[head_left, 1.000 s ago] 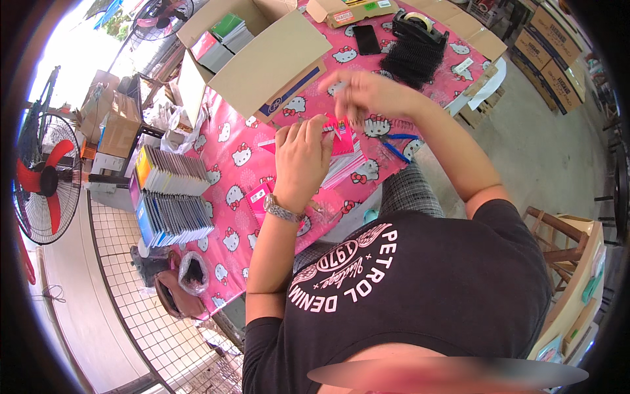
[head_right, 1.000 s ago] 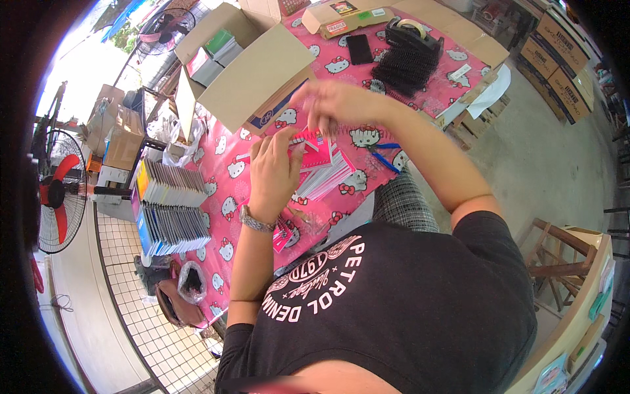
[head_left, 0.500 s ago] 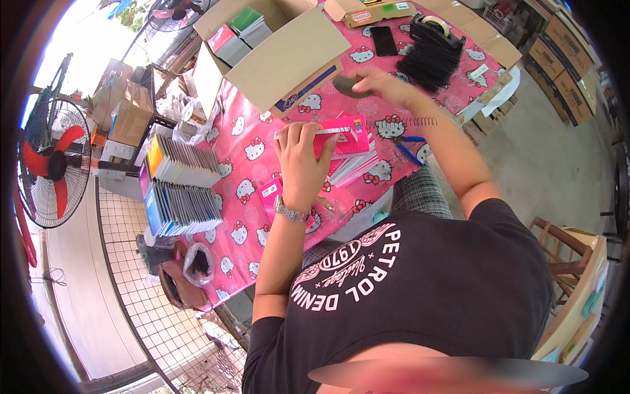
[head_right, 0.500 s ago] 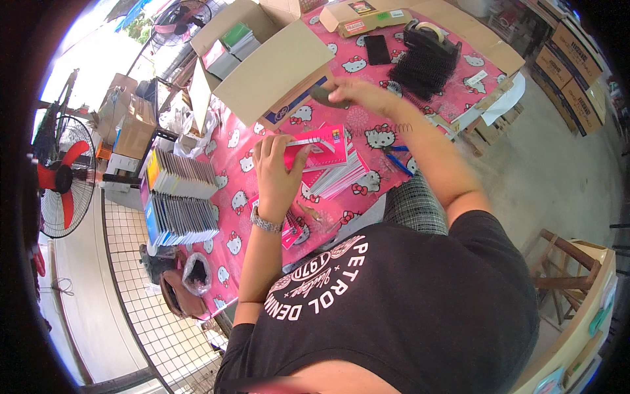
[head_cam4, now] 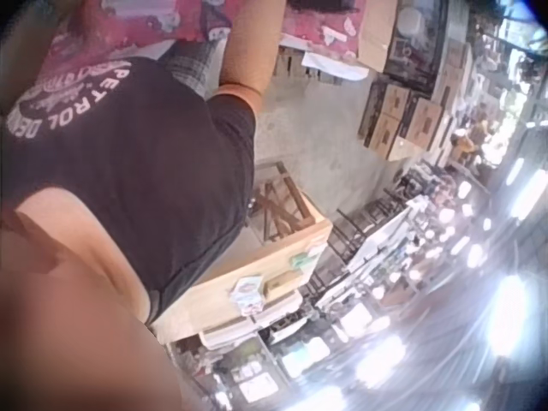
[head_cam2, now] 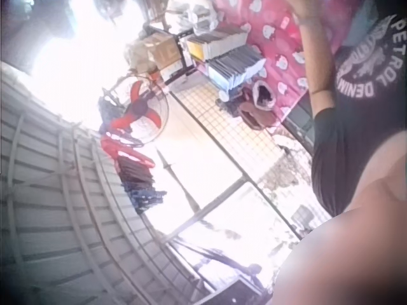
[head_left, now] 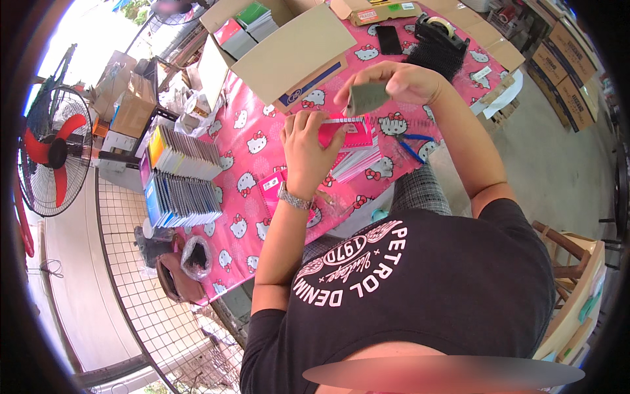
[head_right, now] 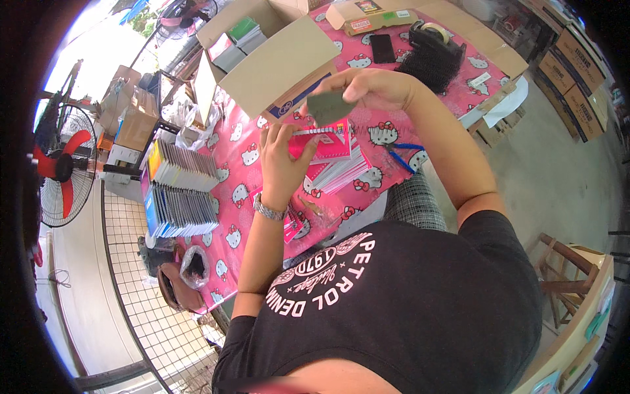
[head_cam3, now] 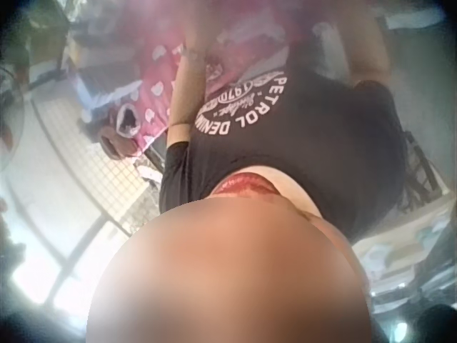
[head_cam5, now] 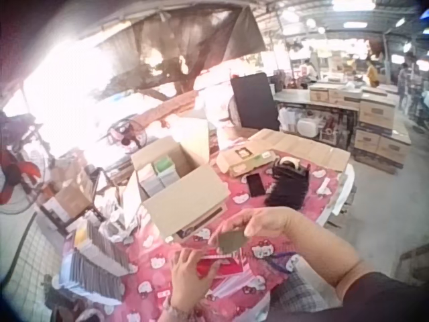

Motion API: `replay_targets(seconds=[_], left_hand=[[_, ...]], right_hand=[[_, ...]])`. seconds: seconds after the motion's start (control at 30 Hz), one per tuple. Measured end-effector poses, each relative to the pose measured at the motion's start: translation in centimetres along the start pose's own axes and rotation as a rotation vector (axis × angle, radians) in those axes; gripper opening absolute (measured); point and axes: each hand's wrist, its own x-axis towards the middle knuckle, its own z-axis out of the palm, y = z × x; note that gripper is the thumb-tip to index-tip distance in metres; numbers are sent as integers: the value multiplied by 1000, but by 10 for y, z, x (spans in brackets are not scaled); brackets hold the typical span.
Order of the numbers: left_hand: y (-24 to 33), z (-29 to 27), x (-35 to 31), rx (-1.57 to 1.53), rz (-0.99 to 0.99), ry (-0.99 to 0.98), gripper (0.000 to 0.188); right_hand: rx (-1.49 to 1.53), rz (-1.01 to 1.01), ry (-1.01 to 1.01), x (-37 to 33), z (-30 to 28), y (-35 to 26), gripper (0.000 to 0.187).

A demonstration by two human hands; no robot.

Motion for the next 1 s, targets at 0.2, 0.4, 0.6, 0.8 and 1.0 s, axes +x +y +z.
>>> replay_targets(seconds=[0.2, 0.4, 0.6, 0.8, 1.0], left_hand=[[-2, 0, 1, -13, -4, 2, 41], [2, 0, 5, -29, -15, 6, 43], [1, -2, 4, -47, -40, 15, 42], [-12, -11, 3, -162, -83, 22, 37], [-29, -19, 1, -213, -106, -6, 29]], right_hand=[[-77, -7, -25, 8, -4, 5, 44], [-180, -68, -6, 12, -7, 5, 47], [-185, -21, 16, 25, 0, 2, 48], [-482, 187, 66, 39, -21, 11, 42], [-446, 169, 20, 59, -13, 16, 45]])
